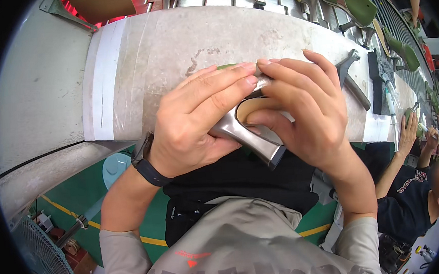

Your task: The person attaches soles to high-heeled shoes by pressing them into place by hand, taps along the edges with a hammer, and places the assembled shoes onto a conveyor belt.

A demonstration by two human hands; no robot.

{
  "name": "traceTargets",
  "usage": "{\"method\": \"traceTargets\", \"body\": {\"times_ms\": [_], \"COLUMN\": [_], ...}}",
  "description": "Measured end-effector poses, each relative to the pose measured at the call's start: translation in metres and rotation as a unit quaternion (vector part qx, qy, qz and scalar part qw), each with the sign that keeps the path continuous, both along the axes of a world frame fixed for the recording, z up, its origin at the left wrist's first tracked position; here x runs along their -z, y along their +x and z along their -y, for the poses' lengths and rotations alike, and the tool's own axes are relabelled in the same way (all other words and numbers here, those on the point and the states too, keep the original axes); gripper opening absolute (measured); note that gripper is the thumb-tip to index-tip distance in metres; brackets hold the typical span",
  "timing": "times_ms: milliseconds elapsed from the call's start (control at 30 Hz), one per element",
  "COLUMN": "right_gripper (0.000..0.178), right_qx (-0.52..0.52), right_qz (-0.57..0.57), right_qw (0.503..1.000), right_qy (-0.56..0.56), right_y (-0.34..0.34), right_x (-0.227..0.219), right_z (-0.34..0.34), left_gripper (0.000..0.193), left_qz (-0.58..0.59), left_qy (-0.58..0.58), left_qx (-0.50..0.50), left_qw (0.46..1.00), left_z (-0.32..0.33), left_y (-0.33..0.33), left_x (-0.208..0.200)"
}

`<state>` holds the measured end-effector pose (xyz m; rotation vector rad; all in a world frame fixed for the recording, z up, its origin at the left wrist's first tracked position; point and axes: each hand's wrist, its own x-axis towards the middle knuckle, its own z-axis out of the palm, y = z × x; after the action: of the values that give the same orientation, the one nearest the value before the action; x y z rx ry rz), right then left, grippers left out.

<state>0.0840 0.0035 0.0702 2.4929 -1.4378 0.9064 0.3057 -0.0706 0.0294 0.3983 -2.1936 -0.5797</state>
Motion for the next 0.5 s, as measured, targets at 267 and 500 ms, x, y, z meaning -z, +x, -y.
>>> {"method": "traceTargets", "body": {"times_ms": [267,500], "right_gripper": [0.026,0.03], "right_qx": [-0.007,0.028], "right_qz": [0.036,0.036], "right_qw": [0.999,0.989], "right_qy": [0.019,0.139], "right_y": [0.009,0.013], "right_x": [-0.007,-0.039], "right_z": [-0.001,0.003], "left_gripper": [0.06,0.055], "left_qz": [0.0,-0.011], "left_qy": [-0.013,-0.029], "left_qx": [-0.005,0.011], "left_qw": [1.0,0.999], "left_z": [-0.004,-0.009], "left_y": [0.0,-0.001], "left_x": [0.002,0.011]}}
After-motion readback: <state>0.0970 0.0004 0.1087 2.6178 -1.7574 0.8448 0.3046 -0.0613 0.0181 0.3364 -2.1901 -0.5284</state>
